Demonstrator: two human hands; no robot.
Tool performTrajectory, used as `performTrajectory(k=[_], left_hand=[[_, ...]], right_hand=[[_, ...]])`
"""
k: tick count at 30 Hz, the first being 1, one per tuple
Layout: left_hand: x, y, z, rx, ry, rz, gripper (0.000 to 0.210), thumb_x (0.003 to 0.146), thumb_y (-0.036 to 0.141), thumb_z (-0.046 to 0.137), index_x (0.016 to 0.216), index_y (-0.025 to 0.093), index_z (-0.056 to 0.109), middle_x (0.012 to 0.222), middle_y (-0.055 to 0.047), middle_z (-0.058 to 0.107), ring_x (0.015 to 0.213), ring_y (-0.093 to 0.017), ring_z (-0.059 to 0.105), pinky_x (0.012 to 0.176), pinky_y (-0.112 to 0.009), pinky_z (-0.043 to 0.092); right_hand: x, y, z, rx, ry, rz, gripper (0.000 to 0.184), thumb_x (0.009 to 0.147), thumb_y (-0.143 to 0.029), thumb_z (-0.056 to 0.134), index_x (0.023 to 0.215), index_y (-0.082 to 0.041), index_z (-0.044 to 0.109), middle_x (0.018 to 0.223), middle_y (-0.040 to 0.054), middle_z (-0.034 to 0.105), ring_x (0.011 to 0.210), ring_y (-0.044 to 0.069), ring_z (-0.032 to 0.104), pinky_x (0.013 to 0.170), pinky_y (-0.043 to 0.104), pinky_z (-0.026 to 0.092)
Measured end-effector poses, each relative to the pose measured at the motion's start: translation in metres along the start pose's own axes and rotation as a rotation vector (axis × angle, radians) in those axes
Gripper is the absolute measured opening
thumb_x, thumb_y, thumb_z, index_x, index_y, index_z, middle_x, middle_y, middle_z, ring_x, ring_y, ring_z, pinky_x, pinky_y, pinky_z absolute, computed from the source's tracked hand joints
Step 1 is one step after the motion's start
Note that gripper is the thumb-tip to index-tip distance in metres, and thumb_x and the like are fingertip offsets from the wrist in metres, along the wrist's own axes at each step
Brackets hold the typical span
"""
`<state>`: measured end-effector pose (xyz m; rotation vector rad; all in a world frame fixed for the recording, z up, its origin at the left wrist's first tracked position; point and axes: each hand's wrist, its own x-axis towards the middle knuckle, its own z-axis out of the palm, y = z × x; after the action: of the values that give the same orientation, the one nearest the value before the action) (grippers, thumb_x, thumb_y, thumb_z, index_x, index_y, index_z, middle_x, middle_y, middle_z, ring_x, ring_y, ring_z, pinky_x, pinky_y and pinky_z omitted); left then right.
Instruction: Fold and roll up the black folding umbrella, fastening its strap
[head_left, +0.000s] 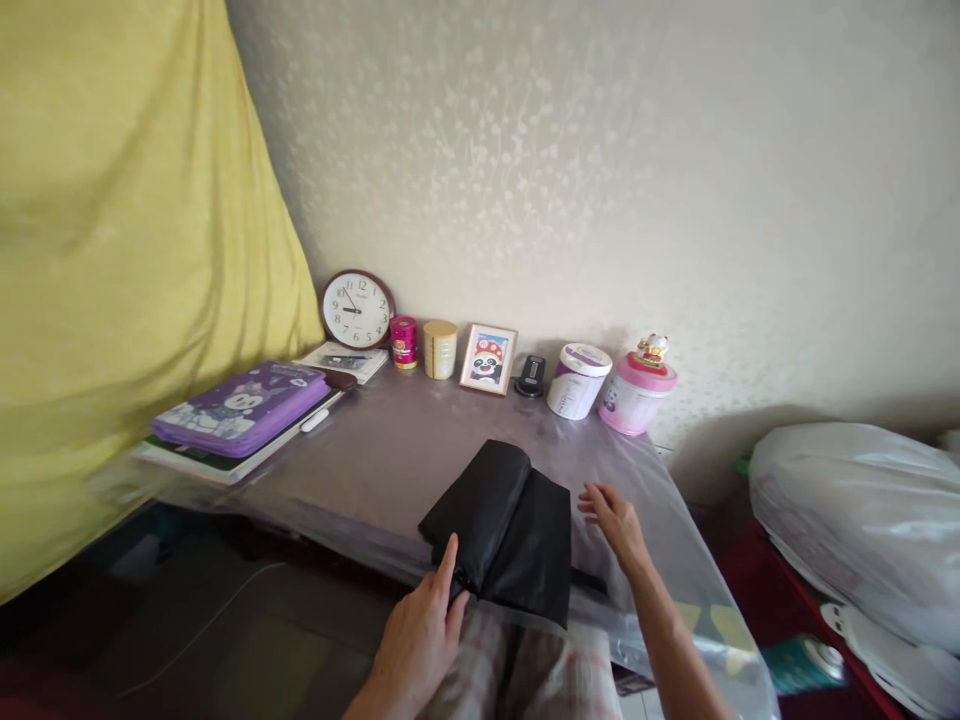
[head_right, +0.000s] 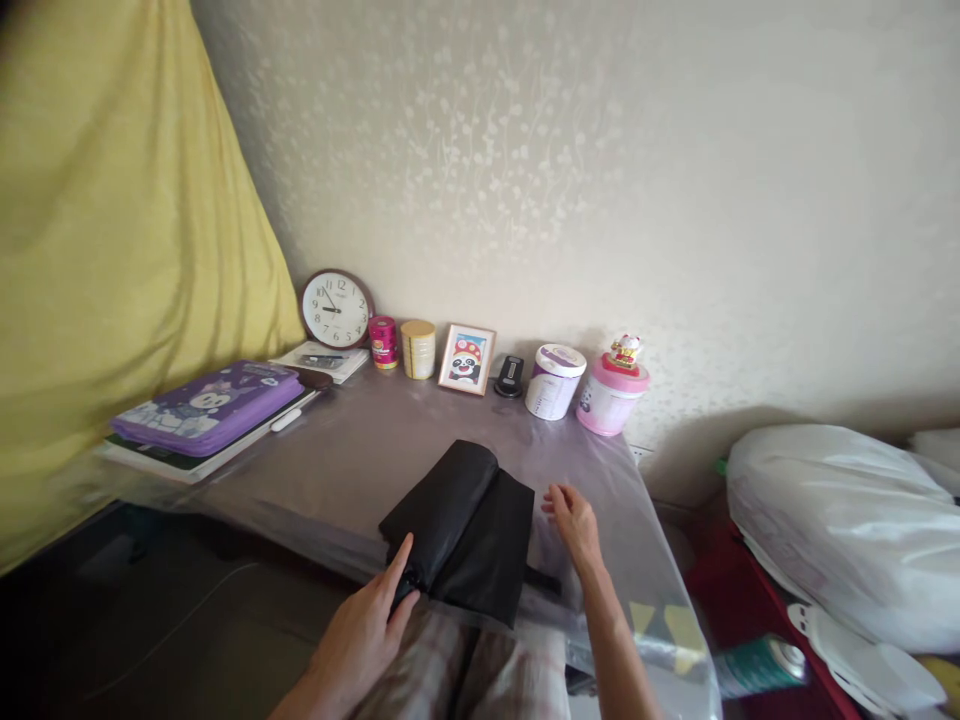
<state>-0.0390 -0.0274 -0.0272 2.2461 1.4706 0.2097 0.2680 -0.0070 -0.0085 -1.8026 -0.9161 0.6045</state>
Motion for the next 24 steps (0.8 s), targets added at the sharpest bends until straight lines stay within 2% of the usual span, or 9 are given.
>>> performTrajectory(k=[2,5,8,14,21,24], left_hand=[[0.000,0.000,0.000,0.005,0.004,0.001,0.057,0.092,0.028,0.031,0.144,0.017,0.010,0.115,-0.012,0.061,0.098,-0.020,0.061,0.083,-0.028,0.044],[-0.001,0.000,0.000,0.021,0.012,0.002,0.057,0.092,0.028,0.031,0.144,0.016,0.011,0.116,-0.013,0.061,0.097,-0.020,0.061,0.081,-0.029,0.046],[-0.002,0.001,-0.001,0.046,0.018,-0.003,0.056,0.092,0.027,0.032,0.144,0.016,0.013,0.115,-0.013,0.061,0.097,-0.021,0.062,0.079,-0.028,0.046],[-0.002,0.003,-0.003,0.057,0.016,-0.002,0.057,0.092,0.027,0.034,0.144,0.018,0.012,0.113,-0.011,0.062,0.096,-0.019,0.062,0.080,-0.026,0.045],[-0.001,0.002,-0.003,0.056,0.009,-0.002,0.058,0.092,0.027,0.034,0.144,0.019,0.010,0.116,-0.011,0.061,0.097,-0.018,0.062,0.078,-0.024,0.044],[-0.001,0.002,-0.004,0.052,0.004,0.001,0.059,0.092,0.027,0.034,0.144,0.017,0.009,0.117,-0.012,0.060,0.097,-0.018,0.062,0.078,-0.024,0.044]], right_hand=[[-0.015,0.001,-0.004,0.107,-0.049,0.117,0.039,0.070,-0.051,0.057,0.085,-0.015,0.061,0.077,0.0081,0.067,0.064,0.018,0.065,0.052,0.027,0.050],[-0.035,-0.003,0.001,0.176,-0.109,0.185,0.037,0.069,-0.050,0.059,0.082,-0.016,0.061,0.073,0.0048,0.066,0.060,0.015,0.063,0.049,0.023,0.049],[-0.048,-0.007,0.010,0.170,-0.146,0.186,0.036,0.069,-0.052,0.059,0.077,-0.016,0.060,0.066,0.0008,0.062,0.055,0.012,0.060,0.048,0.022,0.049],[-0.054,-0.008,0.024,-0.031,-0.122,0.136,0.038,0.068,-0.056,0.058,0.068,-0.018,0.056,0.049,-0.0044,0.047,0.044,0.012,0.053,0.039,0.023,0.046],[-0.054,-0.030,0.026,0.149,-0.160,0.133,0.037,0.068,-0.054,0.058,0.062,-0.019,0.050,0.046,-0.0074,0.039,0.041,0.008,0.042,0.036,0.017,0.034],[-0.051,-0.043,0.031,0.260,-0.194,0.147,0.036,0.068,-0.052,0.060,0.063,-0.019,0.048,0.047,-0.0076,0.039,0.042,0.007,0.041,0.038,0.016,0.032]])
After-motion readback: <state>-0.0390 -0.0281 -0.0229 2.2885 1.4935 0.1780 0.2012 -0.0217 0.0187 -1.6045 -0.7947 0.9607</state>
